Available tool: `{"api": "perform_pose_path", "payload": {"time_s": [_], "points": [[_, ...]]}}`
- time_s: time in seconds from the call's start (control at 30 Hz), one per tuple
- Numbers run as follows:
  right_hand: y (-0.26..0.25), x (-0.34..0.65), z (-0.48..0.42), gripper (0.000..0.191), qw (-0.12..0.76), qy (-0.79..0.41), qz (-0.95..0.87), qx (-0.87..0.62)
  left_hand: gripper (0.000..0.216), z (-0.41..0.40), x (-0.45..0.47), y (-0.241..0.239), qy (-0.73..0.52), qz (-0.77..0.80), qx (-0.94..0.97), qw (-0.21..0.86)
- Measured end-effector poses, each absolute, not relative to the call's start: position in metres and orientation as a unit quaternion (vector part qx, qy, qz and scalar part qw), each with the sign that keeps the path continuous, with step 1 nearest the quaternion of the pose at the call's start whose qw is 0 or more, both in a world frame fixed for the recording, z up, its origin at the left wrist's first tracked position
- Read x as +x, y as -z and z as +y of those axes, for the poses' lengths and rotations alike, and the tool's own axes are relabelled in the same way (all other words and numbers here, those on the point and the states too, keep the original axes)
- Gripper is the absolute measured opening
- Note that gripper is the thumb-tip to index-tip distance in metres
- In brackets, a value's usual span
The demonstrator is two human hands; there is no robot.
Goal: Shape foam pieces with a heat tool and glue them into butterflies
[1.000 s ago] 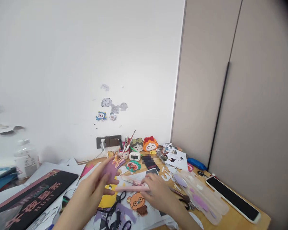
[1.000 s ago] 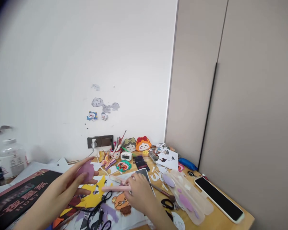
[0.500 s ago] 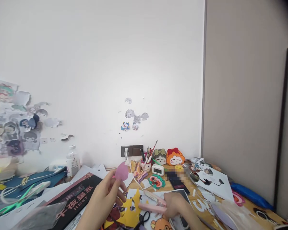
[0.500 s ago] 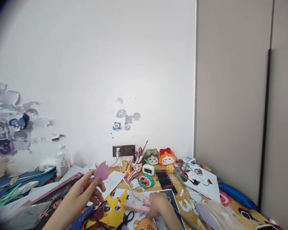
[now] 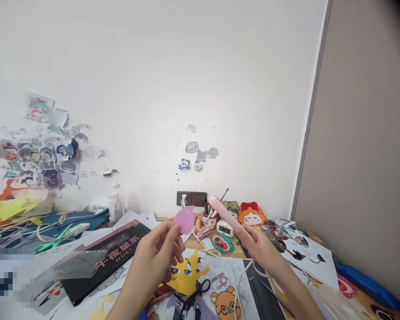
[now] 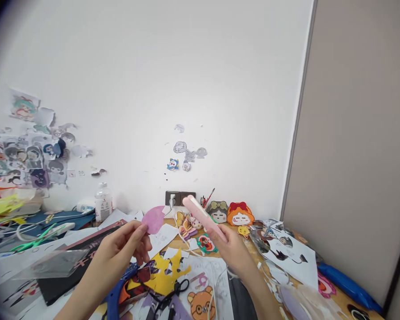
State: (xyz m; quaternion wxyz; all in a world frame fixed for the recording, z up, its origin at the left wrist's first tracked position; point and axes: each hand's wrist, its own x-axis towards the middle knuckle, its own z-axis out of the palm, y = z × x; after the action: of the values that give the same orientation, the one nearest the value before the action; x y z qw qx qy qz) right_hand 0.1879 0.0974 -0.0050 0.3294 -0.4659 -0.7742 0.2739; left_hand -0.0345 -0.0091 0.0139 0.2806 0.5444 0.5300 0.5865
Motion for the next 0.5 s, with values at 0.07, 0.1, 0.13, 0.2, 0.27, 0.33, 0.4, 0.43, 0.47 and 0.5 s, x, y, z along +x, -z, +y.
{"api": "perform_pose_path", "payload": {"time_s": [0.07, 0.1, 0.13, 0.2, 0.27, 0.33, 0.4, 0.43, 0.47, 0.5], "points": [[-0.006, 0.181, 0.078, 0.056, 0.370, -0.337, -0.759, -0.417, 0.037, -0.012, -0.031, -0.014, -0.592, 0.531, 0.538, 0.278], [-0.011, 0.178, 0.068, 0.055, 0.378, -0.346, -0.759, -0.401, 0.036, -0.014, -0.029, -0.014, -0.595, 0.527, 0.537, 0.282], [-0.015, 0.174, 0.060, 0.054, 0.376, -0.351, -0.764, -0.389, 0.036, -0.015, -0.027, -0.014, -0.598, 0.520, 0.538, 0.288], [-0.021, 0.169, 0.046, 0.052, 0.360, -0.353, -0.776, -0.379, 0.035, -0.018, -0.024, -0.014, -0.597, 0.508, 0.545, 0.296], [-0.025, 0.165, 0.039, 0.050, 0.351, -0.344, -0.783, -0.381, 0.035, -0.021, -0.022, -0.013, -0.587, 0.508, 0.561, 0.288], [-0.026, 0.164, 0.036, 0.048, 0.357, -0.323, -0.786, -0.386, 0.035, -0.023, -0.020, -0.013, -0.577, 0.513, 0.571, 0.278], [-0.026, 0.165, 0.035, 0.046, 0.376, -0.311, -0.780, -0.391, 0.035, -0.024, -0.019, -0.012, -0.575, 0.516, 0.574, 0.272], [-0.025, 0.166, 0.035, 0.045, 0.389, -0.312, -0.773, -0.392, 0.035, -0.023, -0.018, -0.012, -0.572, 0.516, 0.579, 0.269], [-0.025, 0.167, 0.036, 0.045, 0.403, -0.313, -0.767, -0.390, 0.035, -0.023, -0.018, -0.012, -0.568, 0.517, 0.583, 0.265], [-0.025, 0.169, 0.036, 0.044, 0.411, -0.316, -0.763, -0.387, 0.036, -0.022, -0.019, -0.011, -0.566, 0.518, 0.586, 0.260]]}}
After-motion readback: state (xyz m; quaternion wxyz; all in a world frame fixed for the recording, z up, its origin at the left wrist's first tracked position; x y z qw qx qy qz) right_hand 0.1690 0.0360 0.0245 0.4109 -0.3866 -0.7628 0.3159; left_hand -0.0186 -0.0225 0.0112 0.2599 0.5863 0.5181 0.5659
